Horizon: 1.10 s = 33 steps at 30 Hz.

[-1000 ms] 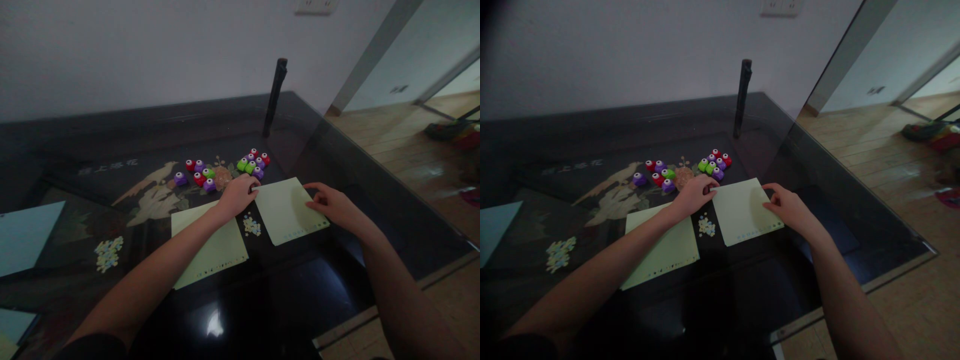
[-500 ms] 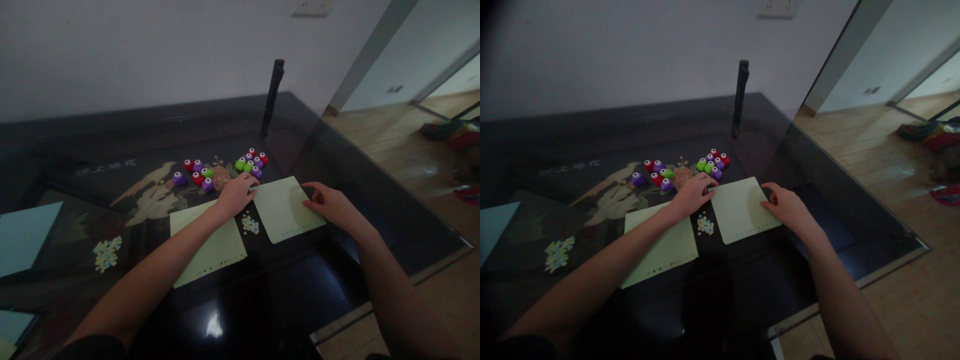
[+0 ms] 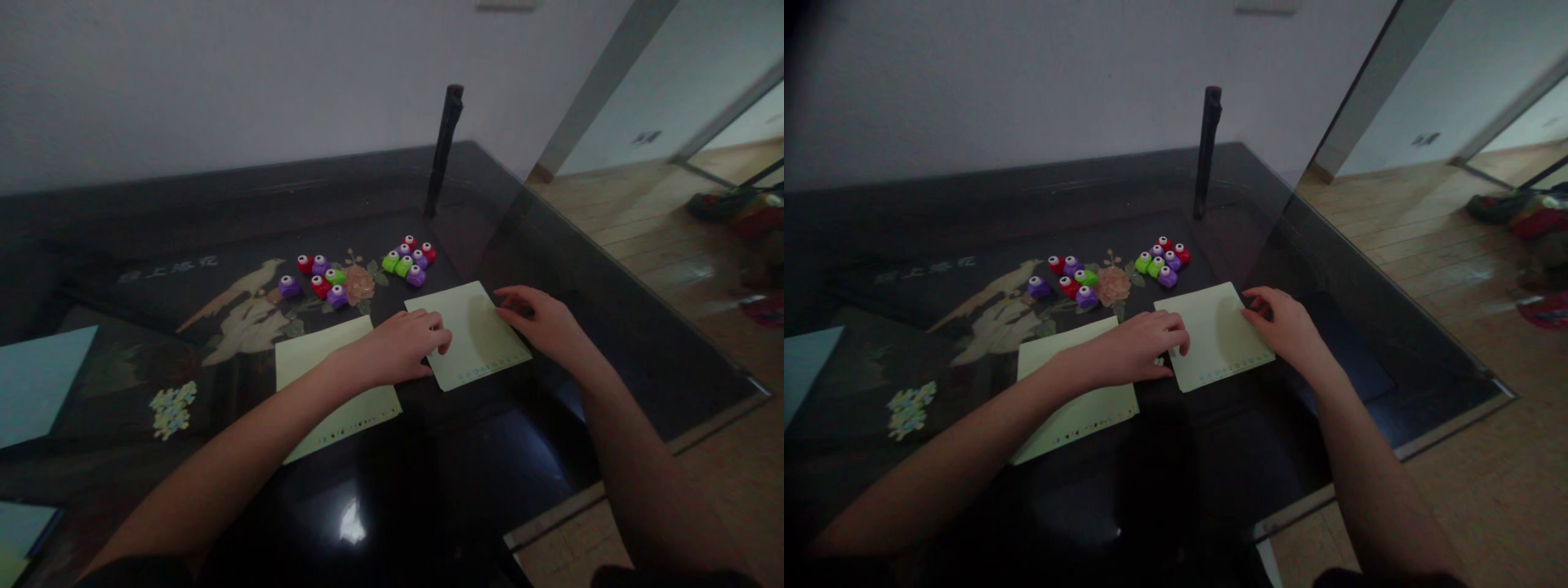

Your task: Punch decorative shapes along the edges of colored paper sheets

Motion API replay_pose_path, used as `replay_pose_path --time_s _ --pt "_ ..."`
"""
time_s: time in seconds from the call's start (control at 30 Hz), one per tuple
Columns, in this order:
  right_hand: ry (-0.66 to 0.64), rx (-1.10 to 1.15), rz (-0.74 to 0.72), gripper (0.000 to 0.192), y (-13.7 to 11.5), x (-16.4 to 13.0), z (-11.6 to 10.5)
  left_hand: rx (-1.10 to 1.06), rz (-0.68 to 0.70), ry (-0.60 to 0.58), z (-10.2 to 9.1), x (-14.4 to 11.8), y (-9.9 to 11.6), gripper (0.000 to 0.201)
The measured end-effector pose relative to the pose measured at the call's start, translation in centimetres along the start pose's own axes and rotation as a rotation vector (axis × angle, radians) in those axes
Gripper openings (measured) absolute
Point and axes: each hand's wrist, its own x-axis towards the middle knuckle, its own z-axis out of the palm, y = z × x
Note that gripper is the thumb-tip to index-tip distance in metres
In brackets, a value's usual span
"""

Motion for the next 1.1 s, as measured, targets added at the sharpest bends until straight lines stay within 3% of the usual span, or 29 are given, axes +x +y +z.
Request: replay_pose_path --time_s 0.43,0.87,1.1 --pt "0.003 0.006 -0.007 0.03 -0.2 -0.3 0.0 0.037 0.081 0.021 0.9 0.3 0.2 0.024" --pt "0.001 -0.011 -0.033 0.032 -0.1 -0.1 0.1 0.058 0.073 -0.01 0.4 0.1 0.5 0.024" --pt "0.027 -0.014 -0.035 0.031 0.5 0.2 0.2 0.229 0.052 0.04 -0.4 0.3 2.2 0.015"
